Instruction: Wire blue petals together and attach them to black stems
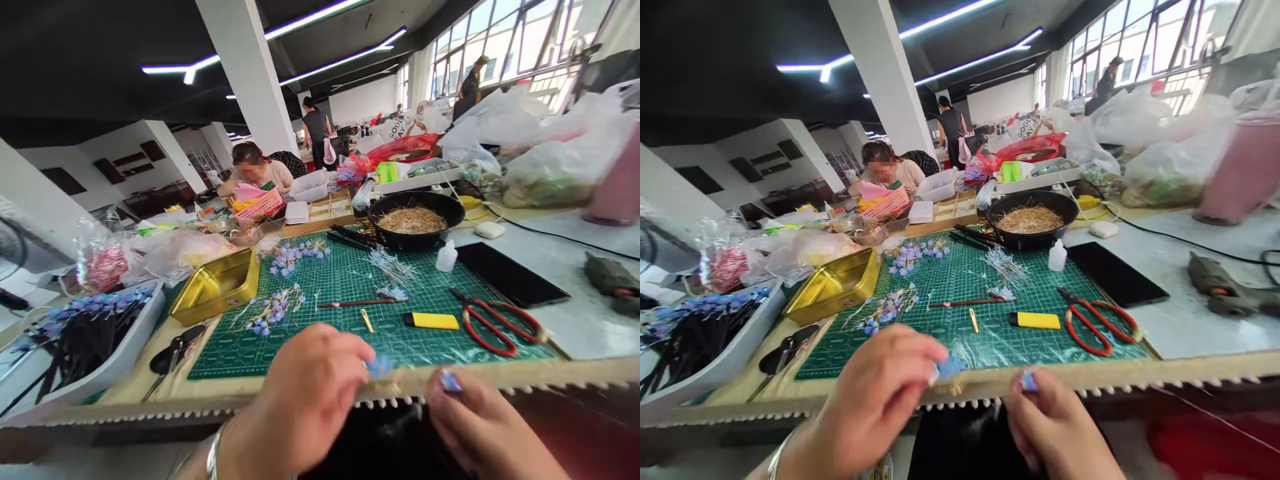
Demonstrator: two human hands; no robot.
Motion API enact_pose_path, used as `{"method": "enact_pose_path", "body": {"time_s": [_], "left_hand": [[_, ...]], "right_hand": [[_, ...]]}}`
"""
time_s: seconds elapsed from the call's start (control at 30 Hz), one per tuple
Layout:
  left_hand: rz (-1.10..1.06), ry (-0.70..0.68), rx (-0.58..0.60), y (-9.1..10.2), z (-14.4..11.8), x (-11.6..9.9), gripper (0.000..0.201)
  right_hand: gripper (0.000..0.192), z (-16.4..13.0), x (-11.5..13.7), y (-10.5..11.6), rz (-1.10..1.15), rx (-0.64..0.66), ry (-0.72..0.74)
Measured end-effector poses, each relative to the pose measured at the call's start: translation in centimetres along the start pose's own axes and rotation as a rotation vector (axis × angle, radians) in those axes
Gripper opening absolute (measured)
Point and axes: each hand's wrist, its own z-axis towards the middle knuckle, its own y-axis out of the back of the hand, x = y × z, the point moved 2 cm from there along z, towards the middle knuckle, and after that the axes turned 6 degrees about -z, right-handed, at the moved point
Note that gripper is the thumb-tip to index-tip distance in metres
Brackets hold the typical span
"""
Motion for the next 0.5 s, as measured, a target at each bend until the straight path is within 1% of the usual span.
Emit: {"method": "enact_pose_path", "body": {"time_s": [0.03, 0.07, 0.13, 0.23, 0.37, 0.43, 0.5], "left_hand": [[0.128, -0.144, 0.046, -0.6, -0.5, -1.7, 0.018], [0.229, -0.221, 0.098, -1.1, -1.0, -2.9, 0.016], [0.348, -0.31, 0.149, -1.9, -1.8, -4.6, 0.017], [0.417, -0.367, 0.158, -2.4, -2.7, -5.7, 0.018], [0.445, -0.401, 0.155, -2.4, -3.3, -5.9, 0.013], [0.449, -0.417, 0.171, -2.4, -3.5, -6.0, 0.015], [0.439, -0.411, 0.149, -2.4, -3.6, -6.2, 0.016]], "right_hand": [[0.032, 0.1, 0.5, -0.5, 0.075, 0.045, -0.012], [0.03, 0.1, 1.0, -1.0, 0.137, 0.085, -0.006], [0.024, -0.1, 1.8, -1.7, 0.211, 0.14, 0.04], [0.018, -1.1, 2.3, -2.2, 0.216, 0.168, 0.088], [0.014, -2.4, 2.4, -2.3, 0.167, 0.179, 0.143], [0.014, -2.8, 2.6, -2.3, 0.147, 0.167, 0.156], [0.015, -3.1, 2.7, -2.3, 0.107, 0.131, 0.166]]}}
